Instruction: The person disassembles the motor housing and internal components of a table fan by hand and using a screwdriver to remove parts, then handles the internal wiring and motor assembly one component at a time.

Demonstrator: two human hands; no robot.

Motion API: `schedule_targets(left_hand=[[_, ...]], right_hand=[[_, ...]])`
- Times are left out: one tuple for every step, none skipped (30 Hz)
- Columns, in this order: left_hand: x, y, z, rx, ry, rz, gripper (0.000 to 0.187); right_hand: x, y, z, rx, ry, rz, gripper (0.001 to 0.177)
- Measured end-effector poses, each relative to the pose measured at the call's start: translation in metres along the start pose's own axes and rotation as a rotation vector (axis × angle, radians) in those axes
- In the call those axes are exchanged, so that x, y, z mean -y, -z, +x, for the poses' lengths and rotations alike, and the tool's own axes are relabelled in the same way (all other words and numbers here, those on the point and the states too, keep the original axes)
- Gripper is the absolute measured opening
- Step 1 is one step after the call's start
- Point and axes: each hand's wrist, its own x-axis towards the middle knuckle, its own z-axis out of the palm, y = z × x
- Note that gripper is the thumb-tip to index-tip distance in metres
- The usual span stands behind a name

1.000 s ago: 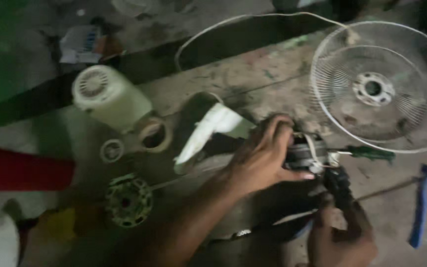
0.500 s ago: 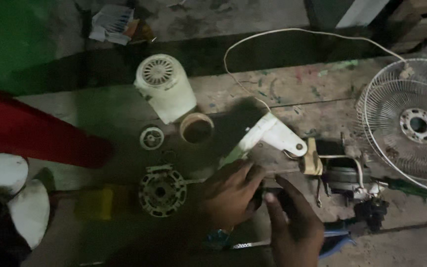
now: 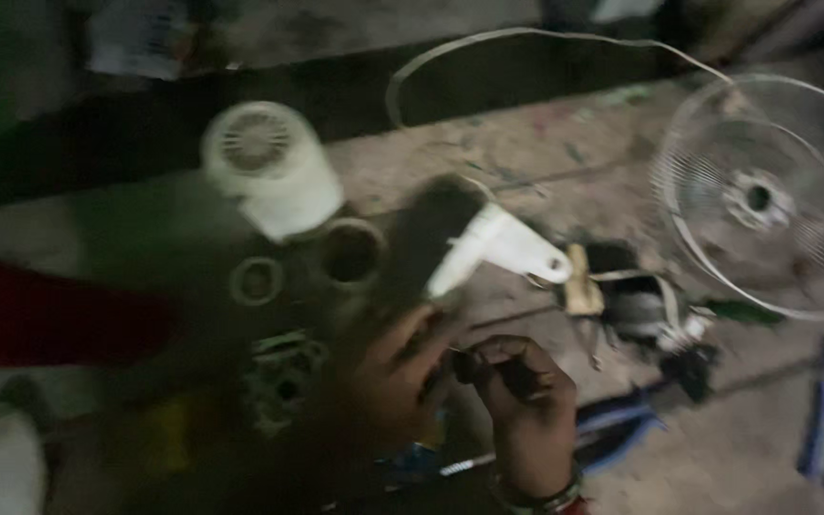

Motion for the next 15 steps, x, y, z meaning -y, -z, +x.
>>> schedule_targets(left_hand=[[-0.009,-0.005,0.010,0.065,0.052,-0.099,0.059],[-0.015,-0.010,0.019,0.132,0.105,-0.188,0.062],[-0.023,-0.014,0.028,0.202,0.160,-0.274,0.065],[-0.031,-0.018,0.036,0.180,0.127,-0.241,0.066],[-0.042,-0.025,0.044,0.157,0.094,-0.209,0.066],[-0.052,-0.034,0.054,0.133,0.061,-0.173,0.067],[-0.061,-0.047,0.067,0.224,0.100,-0.224,0.074],[-0.071,-0.064,0.080,0.314,0.140,-0.277,0.081],[-0.079,-0.080,0.094,0.405,0.181,-0.327,0.089],[-0.085,-0.096,0.107,0.307,0.058,-0.228,0.100],[-0.090,-0.111,0.121,0.206,-0.065,-0.132,0.113],[-0.095,-0.123,0.131,0.104,-0.188,-0.037,0.126],[-0.098,-0.132,0.139,0.207,-0.134,-0.004,0.128],[-0.101,-0.140,0.146,0.312,-0.081,0.032,0.131],[-0.104,-0.148,0.149,0.415,-0.027,0.071,0.133]], right_hand=[[-0.001,0.010,-0.003,-0.064,0.003,0.010,0.008],[-0.003,0.019,-0.005,-0.124,0.007,0.026,0.008],[-0.002,0.033,-0.009,-0.193,0.028,-0.012,0.009],[-0.001,0.048,-0.013,-0.255,0.048,-0.041,0.011],[0.000,0.064,-0.017,-0.317,0.066,-0.070,0.012],[0.000,0.077,-0.021,-0.370,0.104,-0.037,0.011],[-0.001,0.089,-0.026,-0.423,0.143,-0.005,0.011],[-0.002,0.102,-0.030,-0.477,0.183,0.022,0.010],[-0.003,0.113,-0.034,-0.542,0.171,0.008,0.009],[-0.003,0.123,-0.040,-0.608,0.156,-0.004,0.008],[-0.004,0.132,-0.045,-0.673,0.141,-0.016,0.007],[-0.006,0.139,-0.049,-0.701,0.141,0.006,0.007],[-0.008,0.146,-0.054,-0.730,0.141,0.029,0.008],[-0.009,0.152,-0.058,-0.759,0.140,0.053,0.008],[-0.011,0.157,-0.063,-0.766,0.138,0.048,0.007]])
